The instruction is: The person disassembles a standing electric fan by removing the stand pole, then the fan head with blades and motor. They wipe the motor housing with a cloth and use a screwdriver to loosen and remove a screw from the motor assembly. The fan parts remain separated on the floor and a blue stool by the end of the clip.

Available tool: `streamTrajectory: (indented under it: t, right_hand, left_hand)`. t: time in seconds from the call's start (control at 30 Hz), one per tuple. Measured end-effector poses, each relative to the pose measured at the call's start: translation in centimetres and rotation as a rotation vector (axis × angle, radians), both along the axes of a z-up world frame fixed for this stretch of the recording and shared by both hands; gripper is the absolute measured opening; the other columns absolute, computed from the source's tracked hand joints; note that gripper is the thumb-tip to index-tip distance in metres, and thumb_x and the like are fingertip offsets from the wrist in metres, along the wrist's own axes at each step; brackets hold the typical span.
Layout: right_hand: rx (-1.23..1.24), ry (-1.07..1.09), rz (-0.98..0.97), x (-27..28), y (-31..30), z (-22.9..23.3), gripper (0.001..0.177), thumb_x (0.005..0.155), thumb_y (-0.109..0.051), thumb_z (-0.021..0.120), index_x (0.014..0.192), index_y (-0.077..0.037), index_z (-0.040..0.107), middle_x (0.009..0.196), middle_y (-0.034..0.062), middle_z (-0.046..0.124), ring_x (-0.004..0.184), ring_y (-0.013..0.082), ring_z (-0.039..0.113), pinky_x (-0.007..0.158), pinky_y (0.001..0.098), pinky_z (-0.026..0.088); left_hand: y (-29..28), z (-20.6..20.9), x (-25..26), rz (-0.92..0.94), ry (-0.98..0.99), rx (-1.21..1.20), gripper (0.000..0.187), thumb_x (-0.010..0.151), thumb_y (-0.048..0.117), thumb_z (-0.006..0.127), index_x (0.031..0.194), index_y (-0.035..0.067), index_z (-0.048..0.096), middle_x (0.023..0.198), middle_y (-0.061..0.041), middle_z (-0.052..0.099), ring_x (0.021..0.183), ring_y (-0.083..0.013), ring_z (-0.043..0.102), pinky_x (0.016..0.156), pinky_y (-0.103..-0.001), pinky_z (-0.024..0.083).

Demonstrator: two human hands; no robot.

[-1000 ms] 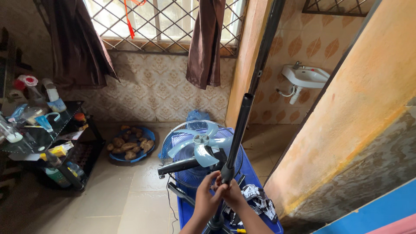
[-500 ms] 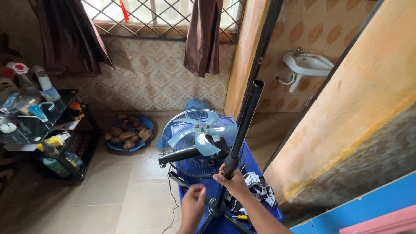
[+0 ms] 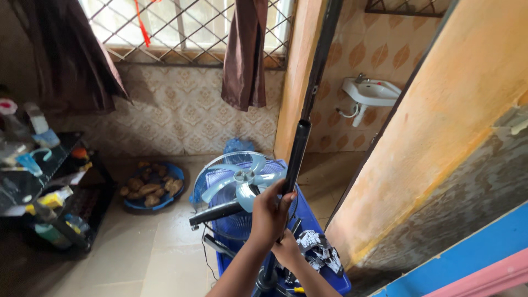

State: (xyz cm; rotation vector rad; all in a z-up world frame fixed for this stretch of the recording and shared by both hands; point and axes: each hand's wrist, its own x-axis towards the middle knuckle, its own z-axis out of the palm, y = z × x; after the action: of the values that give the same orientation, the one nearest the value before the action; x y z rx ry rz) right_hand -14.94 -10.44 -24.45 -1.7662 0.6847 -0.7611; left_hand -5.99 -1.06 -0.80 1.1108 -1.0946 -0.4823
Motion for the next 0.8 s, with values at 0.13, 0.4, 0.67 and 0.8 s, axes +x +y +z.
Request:
streamTrajectory:
  t: [0.13, 0.4, 0.67, 0.8]
  right_hand:
    - [0.084, -0.017, 0.029, -0.3, 0.2, -0.6, 0.030, 0.087, -0.020, 0.078, 0.102, -0.001, 0.061, 0.077, 0.0050, 0.066, 0.070, 0.0120, 0.060, 0.064, 0.0329, 0.048]
    - [-0.270, 0.139, -0.080, -0.6, 2.5, 8.0, 0.027, 0.083, -0.020, 0.080, 0.098, -0.002, 0.065, 0.079, 0.0073, 0.069, 0.072, 0.0203, 0.071, 0.065, 0.0348, 0.054]
    - [-0.310, 0.251, -0.139, -1.7, 4.4, 14.2, 0.047, 0.070, -0.032, 0.091, 0.095, -0.004, 0.063, 0.076, 0.0111, 0.070, 0.071, 0.0324, 0.071, 0.064, 0.0397, 0.056]
    - [-0.294, 0.370, -0.116, -1.7, 4.3, 14.5, 0.039, 0.076, -0.032, 0.087, 0.089, -0.005, 0.062, 0.074, 0.0098, 0.071, 0.072, 0.0296, 0.073, 0.065, 0.0399, 0.056]
  left_hand:
    - [-0.3, -0.5, 0.5, 0.009, 0.003, -0.010, 0.040, 0.092, 0.019, 0.074, 0.125, -0.003, 0.066, 0.095, -0.008, 0.074, 0.085, -0.0086, 0.063, 0.076, -0.027, 0.054]
    - [2.3, -5.2, 1.9, 0.059, -0.144, 0.214, 0.039, 0.088, 0.019, 0.074, 0.124, 0.005, 0.070, 0.110, -0.011, 0.078, 0.102, -0.0172, 0.075, 0.087, -0.029, 0.055]
    - [5.5, -12.9, 3.5, 0.121, 0.049, 0.378, 0.041, 0.093, 0.025, 0.071, 0.129, 0.008, 0.068, 0.123, -0.008, 0.075, 0.117, -0.0191, 0.069, 0.095, -0.035, 0.052]
    - [6.4, -14.5, 3.1, 0.110, 0.166, 0.408, 0.037, 0.095, 0.023, 0.067, 0.130, 0.009, 0.067, 0.121, -0.007, 0.076, 0.114, -0.0172, 0.070, 0.095, -0.033, 0.054]
